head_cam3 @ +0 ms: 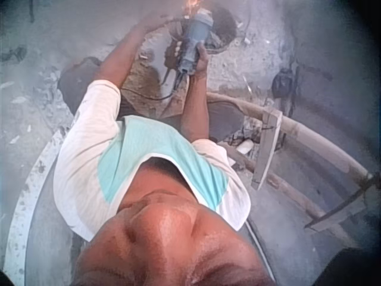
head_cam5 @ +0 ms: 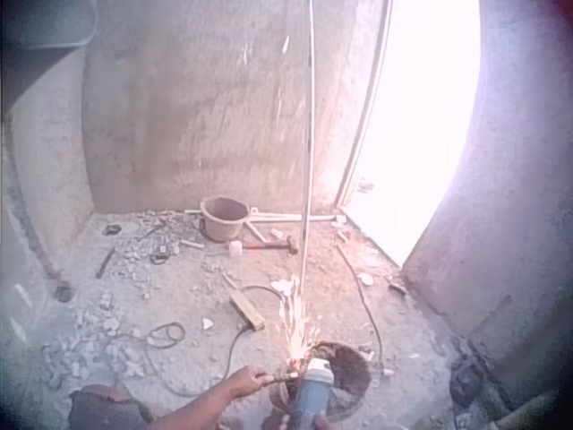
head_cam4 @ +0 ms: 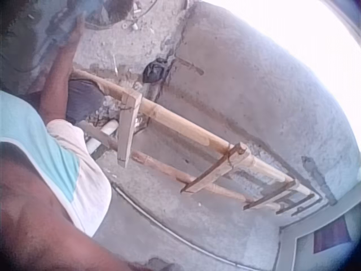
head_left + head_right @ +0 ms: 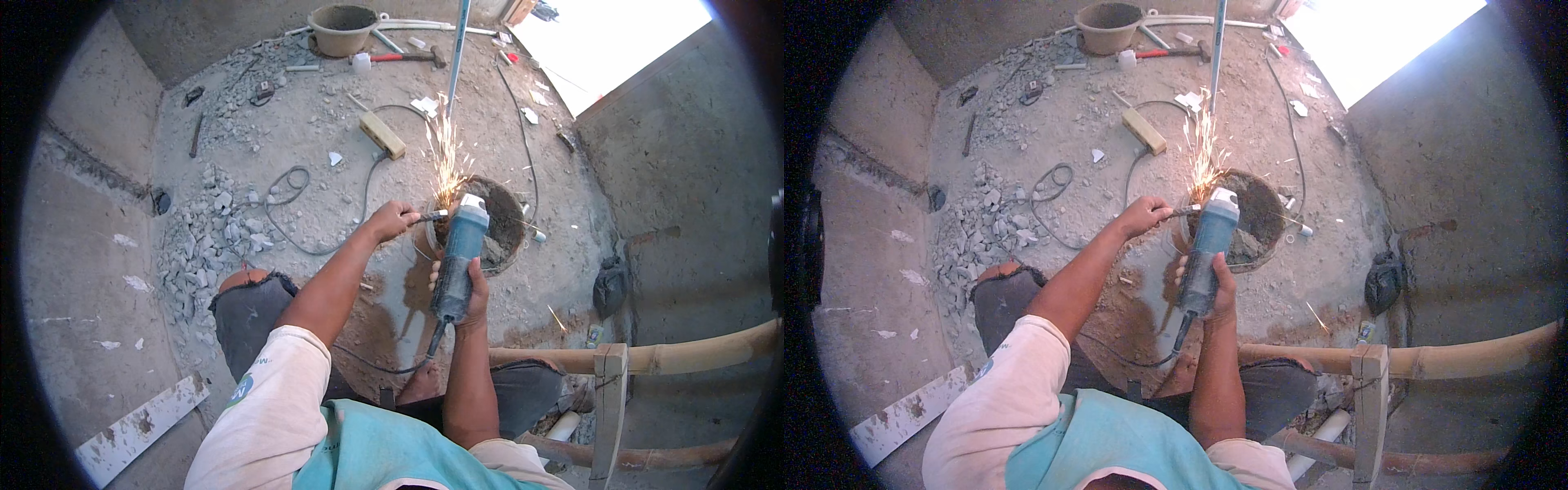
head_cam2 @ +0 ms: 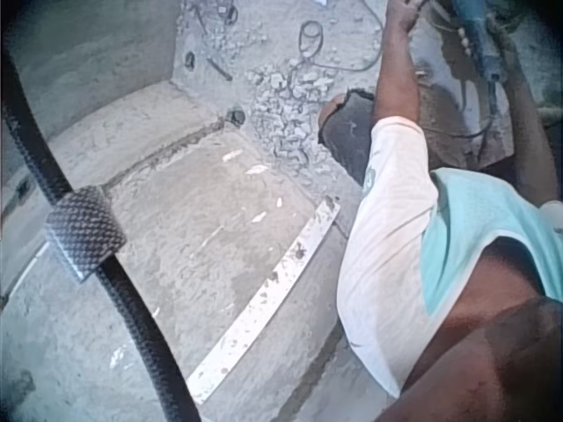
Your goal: The person uses an angle grinder to cut or grind a metal rod embedded in a hole in a concrete floor, holding the tool with both hands while sitting on the floor.
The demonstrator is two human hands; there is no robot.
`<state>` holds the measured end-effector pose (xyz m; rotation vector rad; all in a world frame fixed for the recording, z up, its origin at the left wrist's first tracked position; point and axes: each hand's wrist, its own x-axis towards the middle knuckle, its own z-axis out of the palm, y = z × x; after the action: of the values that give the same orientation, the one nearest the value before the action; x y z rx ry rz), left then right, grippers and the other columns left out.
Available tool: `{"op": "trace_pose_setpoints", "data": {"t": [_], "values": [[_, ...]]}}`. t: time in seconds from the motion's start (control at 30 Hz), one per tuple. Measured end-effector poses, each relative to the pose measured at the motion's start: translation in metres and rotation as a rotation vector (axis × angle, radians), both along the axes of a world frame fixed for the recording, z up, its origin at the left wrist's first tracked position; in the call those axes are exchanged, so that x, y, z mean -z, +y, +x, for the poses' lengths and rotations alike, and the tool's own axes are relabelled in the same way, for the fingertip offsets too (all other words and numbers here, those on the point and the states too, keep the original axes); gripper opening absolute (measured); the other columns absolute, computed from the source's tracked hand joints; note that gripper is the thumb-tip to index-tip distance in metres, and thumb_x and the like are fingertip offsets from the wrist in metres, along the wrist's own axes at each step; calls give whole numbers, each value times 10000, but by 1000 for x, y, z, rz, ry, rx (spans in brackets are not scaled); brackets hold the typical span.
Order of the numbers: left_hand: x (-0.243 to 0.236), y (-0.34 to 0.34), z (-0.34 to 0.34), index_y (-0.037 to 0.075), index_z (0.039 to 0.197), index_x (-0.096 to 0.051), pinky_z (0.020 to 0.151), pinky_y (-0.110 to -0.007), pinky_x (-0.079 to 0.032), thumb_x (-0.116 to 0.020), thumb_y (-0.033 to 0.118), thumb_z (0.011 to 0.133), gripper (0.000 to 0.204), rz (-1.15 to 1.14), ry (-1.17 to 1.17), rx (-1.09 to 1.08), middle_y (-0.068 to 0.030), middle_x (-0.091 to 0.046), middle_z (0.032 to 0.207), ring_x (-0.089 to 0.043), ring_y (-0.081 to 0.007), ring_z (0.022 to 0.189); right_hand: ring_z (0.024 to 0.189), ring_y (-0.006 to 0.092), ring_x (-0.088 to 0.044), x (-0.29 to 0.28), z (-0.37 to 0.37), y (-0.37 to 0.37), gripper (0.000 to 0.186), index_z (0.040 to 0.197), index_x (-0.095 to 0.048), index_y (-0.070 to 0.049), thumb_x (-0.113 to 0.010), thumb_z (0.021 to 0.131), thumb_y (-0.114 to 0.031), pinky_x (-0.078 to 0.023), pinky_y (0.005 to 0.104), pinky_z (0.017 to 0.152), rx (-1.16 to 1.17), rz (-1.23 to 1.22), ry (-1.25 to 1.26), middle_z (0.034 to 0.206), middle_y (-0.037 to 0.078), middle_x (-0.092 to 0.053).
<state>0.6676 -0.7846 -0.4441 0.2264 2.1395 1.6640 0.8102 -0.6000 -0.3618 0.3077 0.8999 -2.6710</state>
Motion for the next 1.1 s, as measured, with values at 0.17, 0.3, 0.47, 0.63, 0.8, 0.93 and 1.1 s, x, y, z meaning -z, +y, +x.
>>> {"op": "trace_pose_setpoints", "data": {"t": [0.17, 0.3, 0.47, 0.63, 0.8, 0.93, 1.1], "values": [[4, -4, -4, 79, 903, -685, 729, -321, -390, -605, 300, 865, 238, -145, -14, 18, -8, -635, 760, -563, -122, 721, 789, 267, -663, -14, 0, -1, 691, 1214, -428, 94, -548, 882, -500, -584, 362, 674, 49, -64, 21, 962, 197, -614], [6, -3, -7, 157, 956, -711, 955, -456, -227, -599, 384, 858, 272, -188, -77, 42, -16, -681, 850, -608, -174, 902, 790, 271, -661, -12, 2, 3, 705, 1216, -424, 95, -556, 874, -508, -583, 368, 676, 33, -30, 40, 970, 206, -608], [12, -4, -9, 159, 983, -707, 969, -483, -201, -601, 390, 860, 282, -191, -93, 53, -18, -683, 889, -603, -178, 946, 795, 279, -661, -6, 3, 0, 716, 1223, -419, 92, -569, 866, -509, -584, 374, 683, 2, -17, 15, 980, 214, -604], [11, -3, -7, 165, 994, -704, 989, -501, -183, -601, 404, 859, 293, -197, -79, 42, -19, -682, 898, -603, -188, 961, 793, 278, -663, -2, 2, 0, 709, 1221, -422, 87, -571, 866, -508, -585, 374, 685, -13, -19, 2, 974, 212, -608], [6, -5, -6, 144, 964, -699, 890, -424, -272, -610, 369, 860, 263, -203, -45, 17, -5, -664, 842, -584, -150, 849, 799, 278, -664, -2, 1, -2, 706, 1225, -420, 87, -566, 870, -505, -586, 376, 688, -12, -28, -3, 976, 211, -610], [4, -5, -4, 174, 972, -704, 981, -486, -203, -606, 403, 855, 275, -201, -72, 24, -7, -677, 866, -604, -175, 916, 796, 277, -664, -2, 0, -3, 701, 1224, -419, 89, -560, 875, -503, -586, 370, 682, -20, -41, 2, 969, 206, -613], [-9, 0, -1, 85, 928, -690, 743, -284, -441, -619, 298, 862, 234, -228, 27, 15, 4, -652, 783, -563, -92, 697, 794, 276, -663, -5, 0, 1, 701, 1220, -418, 93, -552, 879, -505, -586, 366, 675, 4, -15, -4, 968, 205, -612]]}}
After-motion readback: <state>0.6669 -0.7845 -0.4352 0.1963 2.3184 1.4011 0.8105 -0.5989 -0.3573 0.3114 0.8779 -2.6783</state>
